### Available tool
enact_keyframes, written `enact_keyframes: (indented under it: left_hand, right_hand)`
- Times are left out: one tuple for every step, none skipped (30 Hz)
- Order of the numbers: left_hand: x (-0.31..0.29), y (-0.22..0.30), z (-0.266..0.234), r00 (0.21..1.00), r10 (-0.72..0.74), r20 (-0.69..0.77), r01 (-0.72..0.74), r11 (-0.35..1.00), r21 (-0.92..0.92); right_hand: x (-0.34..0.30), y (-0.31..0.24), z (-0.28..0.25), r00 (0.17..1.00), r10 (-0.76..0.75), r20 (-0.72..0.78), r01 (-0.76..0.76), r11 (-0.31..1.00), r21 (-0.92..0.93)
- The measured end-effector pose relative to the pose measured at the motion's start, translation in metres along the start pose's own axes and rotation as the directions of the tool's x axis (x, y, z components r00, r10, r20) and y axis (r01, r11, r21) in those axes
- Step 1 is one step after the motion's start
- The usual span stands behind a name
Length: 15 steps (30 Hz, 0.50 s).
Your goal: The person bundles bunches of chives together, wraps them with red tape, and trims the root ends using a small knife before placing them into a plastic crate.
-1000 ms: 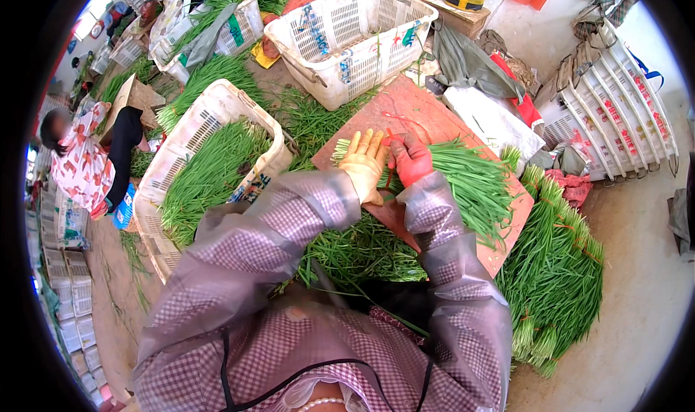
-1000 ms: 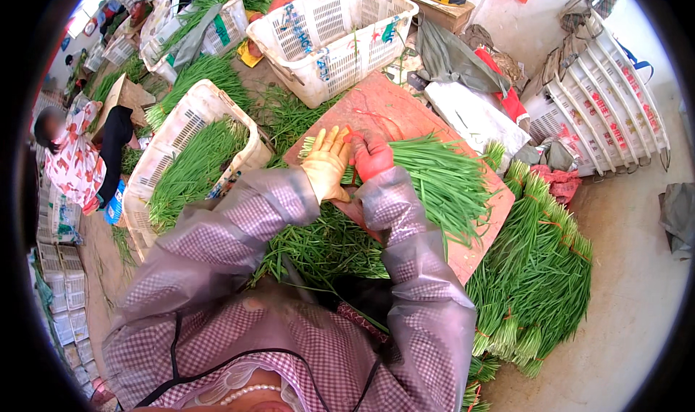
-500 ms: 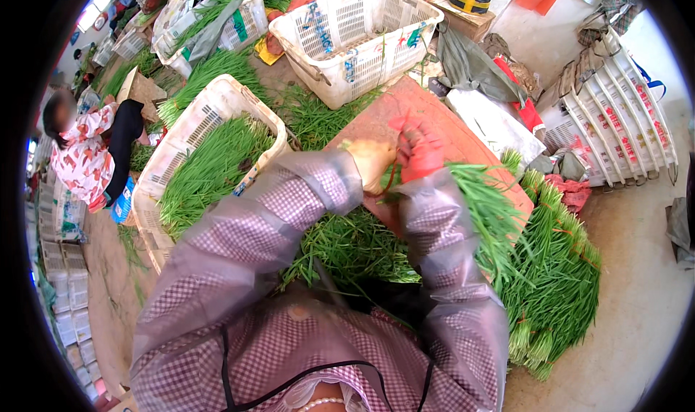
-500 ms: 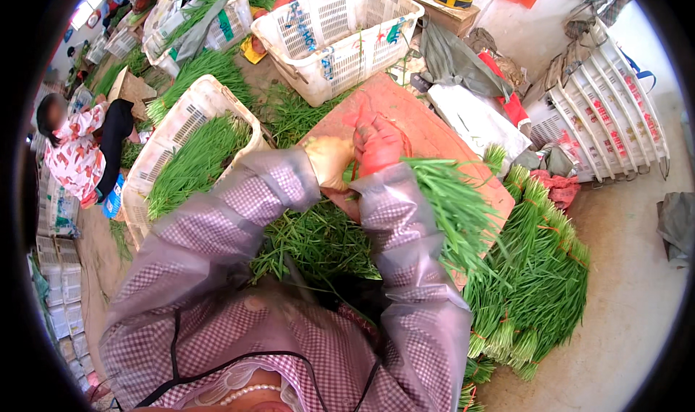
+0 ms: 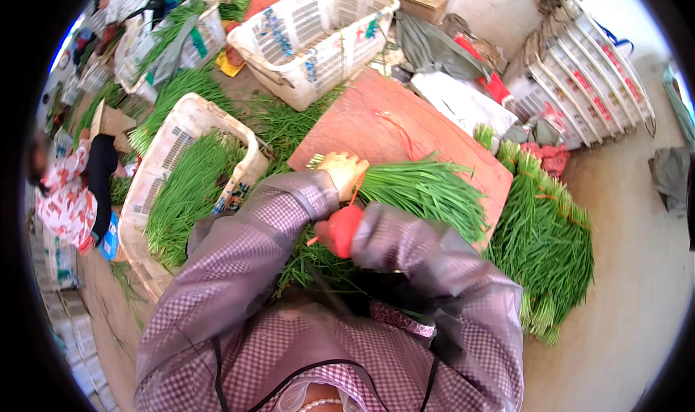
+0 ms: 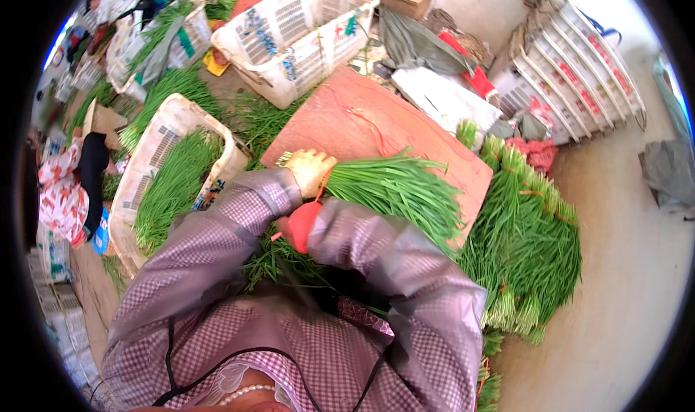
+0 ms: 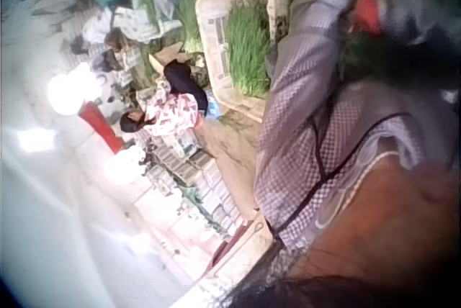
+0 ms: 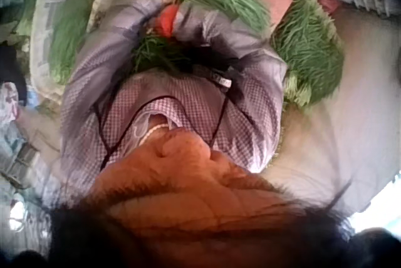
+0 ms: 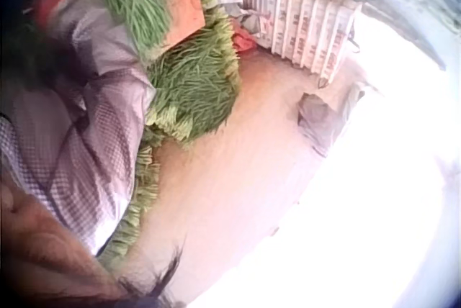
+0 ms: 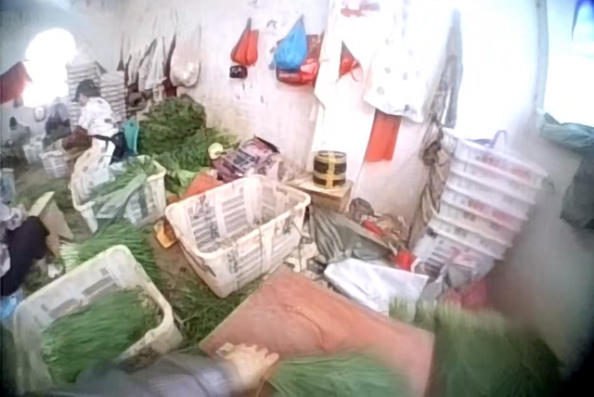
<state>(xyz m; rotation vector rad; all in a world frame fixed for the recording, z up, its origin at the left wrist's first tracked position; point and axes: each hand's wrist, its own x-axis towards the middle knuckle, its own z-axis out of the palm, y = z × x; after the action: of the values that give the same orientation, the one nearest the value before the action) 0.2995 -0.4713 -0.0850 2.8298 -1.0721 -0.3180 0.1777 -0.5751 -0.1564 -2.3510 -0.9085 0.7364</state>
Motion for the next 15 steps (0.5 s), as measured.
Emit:
enact_keyframes:
  left_hand:
    - [0.001, 0.005, 0.0, 1.0, 0.014, 0.004, -0.014, 1.0, 0.0]
    - [-0.001, 0.004, 0.0, 1.0, 0.007, 0.001, -0.007, 1.0, 0.006]
    - [-0.003, 0.003, 0.0, 1.0, 0.0, -0.003, 0.0, 1.0, 0.011]
    - [-0.007, 0.004, 0.0, 0.999, -0.016, 0.044, 0.015, 1.0, 0.027]
    - [-0.009, 0.002, 0.001, 0.999, -0.007, 0.039, 0.005, 0.999, 0.048]
    - [-0.01, 0.002, 0.001, 0.999, 0.001, 0.034, -0.003, 0.998, 0.069]
    - [-0.013, 0.001, 0.001, 1.0, 0.008, 0.028, -0.01, 0.996, 0.092]
    - [-0.016, 0.008, -0.007, 0.998, 0.013, 0.065, -0.016, 0.999, 0.047]
    - [-0.017, 0.006, -0.009, 0.997, 0.04, 0.068, -0.043, 0.998, 0.044]
    - [-0.018, 0.002, -0.007, 0.995, 0.069, 0.071, -0.072, 0.996, 0.042]
    - [-0.019, 0.0, -0.01, 0.992, 0.1, 0.075, -0.103, 0.994, 0.041]
    - [-0.015, 0.001, -0.024, 0.981, 0.109, 0.16, -0.116, 0.993, 0.036]
    - [-0.018, 0.002, -0.026, 0.991, 0.09, 0.097, -0.1, 0.99, 0.101]
    - [-0.023, 0.001, -0.027, 0.996, 0.079, 0.032, -0.084, 0.983, 0.163]
    - [-0.035, -0.011, -0.023, 0.999, 0.043, -0.033, -0.035, 0.976, 0.215]
  right_hand:
    - [0.001, 0.003, 0.009, 0.999, 0.027, 0.019, -0.026, 0.999, -0.044]
    - [0.006, 0.005, 0.01, 0.999, 0.034, 0.029, -0.032, 0.996, -0.082]
    - [0.011, 0.008, 0.012, 0.999, 0.04, 0.036, -0.036, 0.993, -0.108]
    - [0.015, 0.008, 0.014, 0.998, 0.042, 0.045, -0.037, 0.992, -0.122]
    - [0.018, 0.007, 0.015, 0.998, 0.044, 0.049, -0.037, 0.99, -0.135]
    - [0.02, 0.007, 0.013, 0.998, 0.042, 0.051, -0.034, 0.989, -0.144]
    - [0.02, 0.008, 0.012, 0.998, 0.046, 0.051, -0.038, 0.988, -0.148]
    - [0.016, 0.006, 0.008, 0.997, 0.05, 0.05, -0.042, 0.988, -0.147]
    - [0.011, 0.005, 0.003, 0.998, 0.045, 0.04, -0.039, 0.989, -0.144]
    - [0.009, 0.003, -0.002, 0.999, 0.038, 0.024, -0.034, 0.99, -0.138]
    - [0.008, 0.002, -0.008, 1.0, 0.017, 0.001, -0.017, 0.991, -0.13]
    - [-0.001, -0.001, -0.021, 0.999, -0.019, -0.05, 0.013, 0.994, -0.11]
    - [-0.014, -0.008, -0.037, 0.989, -0.081, -0.12, 0.069, 0.993, -0.1]
    - [-0.024, -0.008, -0.05, 0.967, -0.151, -0.205, 0.131, 0.986, -0.108]
    - [-0.041, -0.052, -0.11, 0.992, -0.065, -0.113, 0.06, 0.997, -0.049]
